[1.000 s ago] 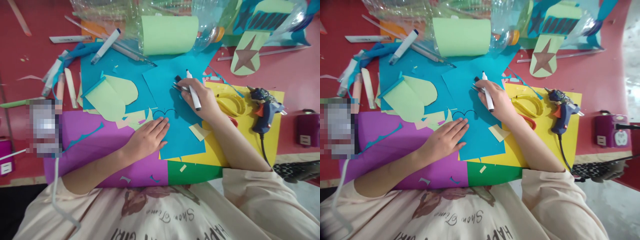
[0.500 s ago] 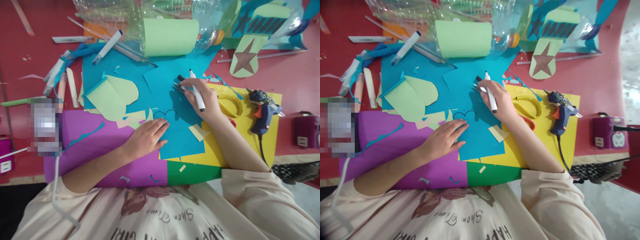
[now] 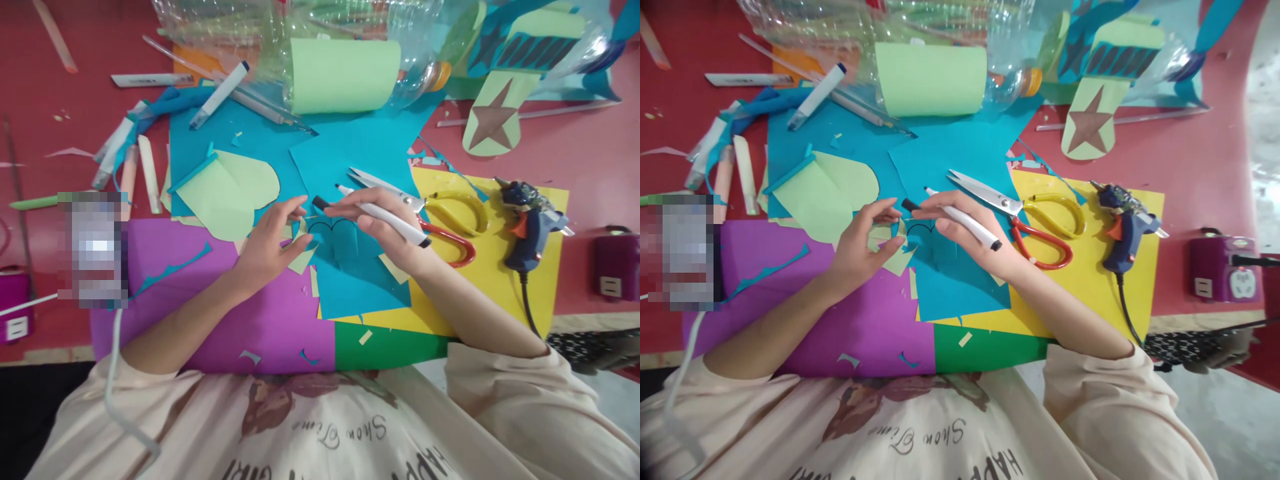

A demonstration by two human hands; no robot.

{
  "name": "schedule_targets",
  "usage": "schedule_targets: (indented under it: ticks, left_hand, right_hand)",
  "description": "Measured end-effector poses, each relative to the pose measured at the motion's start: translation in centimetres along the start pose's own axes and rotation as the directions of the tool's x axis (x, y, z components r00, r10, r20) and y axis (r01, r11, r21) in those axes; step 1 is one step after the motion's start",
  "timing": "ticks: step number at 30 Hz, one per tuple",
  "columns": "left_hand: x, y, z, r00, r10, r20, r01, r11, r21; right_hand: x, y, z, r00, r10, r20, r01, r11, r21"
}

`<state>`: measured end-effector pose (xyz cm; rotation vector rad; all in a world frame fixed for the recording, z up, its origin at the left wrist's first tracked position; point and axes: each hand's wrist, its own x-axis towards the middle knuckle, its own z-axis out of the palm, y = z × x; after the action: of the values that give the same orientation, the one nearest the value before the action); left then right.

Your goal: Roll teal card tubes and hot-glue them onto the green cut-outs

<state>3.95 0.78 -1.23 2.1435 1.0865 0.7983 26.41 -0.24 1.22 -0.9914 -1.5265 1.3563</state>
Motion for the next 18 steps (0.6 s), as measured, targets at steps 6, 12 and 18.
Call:
schedule_targets:
  ticks: [6, 12, 18]
  left_hand:
    - [0.3, 0.1, 0.1, 0.995, -0.096, -0.008, 0.093, 0.982, -0.163]
    - [0.5, 0.0, 0.2, 0.982, -0.165, -0.094, 0.136, 0.956, -0.260]
    - [0.6, 0.2, 0.0, 0.954, -0.294, -0.065, 0.233, 0.859, -0.456]
  right_hand:
    - [-0.4, 1.0, 1.1, 0.992, 0.086, 0.088, -0.103, 0.971, 0.216]
    - [-0.1, 0.7, 1.2, 0.988, 0.155, 0.020, -0.154, 0.944, 0.292]
    - [0.8, 0.6, 0.8, 0.967, 0.240, -0.091, -0.197, 0.921, 0.337]
